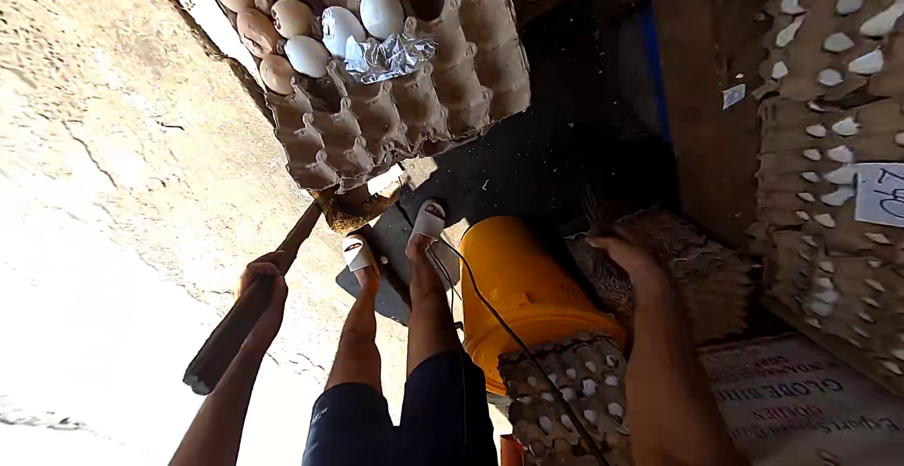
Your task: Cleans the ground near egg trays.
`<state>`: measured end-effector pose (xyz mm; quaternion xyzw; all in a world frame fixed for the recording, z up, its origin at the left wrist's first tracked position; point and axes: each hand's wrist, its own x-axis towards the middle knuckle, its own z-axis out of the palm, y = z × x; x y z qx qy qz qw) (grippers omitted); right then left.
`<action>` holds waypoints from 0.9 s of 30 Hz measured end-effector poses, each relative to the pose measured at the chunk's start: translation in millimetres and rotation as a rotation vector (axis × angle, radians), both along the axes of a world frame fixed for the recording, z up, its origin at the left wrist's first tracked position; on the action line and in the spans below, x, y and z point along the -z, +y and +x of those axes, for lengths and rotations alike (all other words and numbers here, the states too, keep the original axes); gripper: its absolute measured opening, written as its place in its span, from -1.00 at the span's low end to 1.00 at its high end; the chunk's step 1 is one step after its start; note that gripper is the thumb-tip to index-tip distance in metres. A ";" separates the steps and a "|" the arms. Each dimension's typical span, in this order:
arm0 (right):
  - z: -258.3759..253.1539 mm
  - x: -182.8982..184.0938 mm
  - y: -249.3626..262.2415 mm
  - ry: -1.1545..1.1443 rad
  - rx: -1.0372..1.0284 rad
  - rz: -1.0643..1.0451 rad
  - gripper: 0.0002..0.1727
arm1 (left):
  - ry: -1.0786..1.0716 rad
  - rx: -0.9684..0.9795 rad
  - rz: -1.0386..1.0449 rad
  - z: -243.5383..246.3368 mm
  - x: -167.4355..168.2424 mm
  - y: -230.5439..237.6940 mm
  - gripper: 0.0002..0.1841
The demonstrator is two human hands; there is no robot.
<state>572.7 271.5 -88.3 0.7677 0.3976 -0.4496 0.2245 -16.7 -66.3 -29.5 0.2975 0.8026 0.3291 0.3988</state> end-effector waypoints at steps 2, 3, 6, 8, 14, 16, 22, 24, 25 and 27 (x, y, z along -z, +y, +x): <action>12.0 -77.0 -31.4 0.038 0.051 -0.091 -0.31 | 0.000 0.014 -0.009 3.9 3.4 -9.6 -0.77; 18.0 -105.6 -41.1 0.052 0.133 -0.081 -0.28 | 0.000 0.019 -0.004 5.3 4.8 -10.7 -0.77; 31.5 -114.2 -50.5 -0.044 0.256 0.016 -0.37 | -0.030 0.000 0.020 9.7 0.1 -6.2 -0.78; 27.6 -70.8 -33.3 -0.143 0.282 0.079 -0.42 | -0.055 -0.026 0.056 9.5 0.2 -0.9 -0.83; -108.3 22.5 -39.1 0.169 0.027 -0.020 -0.25 | -0.055 -0.015 0.081 -0.7 3.2 4.1 -0.78; -116.7 -14.7 -77.1 0.276 0.004 -0.111 -0.23 | -0.042 0.006 0.058 -1.2 -1.6 -1.9 -0.76; -25.1 -131.9 -95.1 -0.012 0.113 0.053 -0.27 | 0.068 0.033 -0.048 -1.6 -1.3 -3.2 -0.76; 15.8 -109.0 -68.4 -0.237 0.169 0.122 -0.35 | 0.064 0.020 -0.045 0.7 0.3 -0.4 -0.74; 33.9 -82.5 -49.5 -0.316 0.194 0.147 -0.33 | 0.038 0.009 -0.011 3.0 1.0 2.3 -0.74; 54.1 -19.5 -14.6 -0.333 0.190 0.166 -0.25 | -0.036 -0.007 0.058 6.1 -1.8 2.8 -0.79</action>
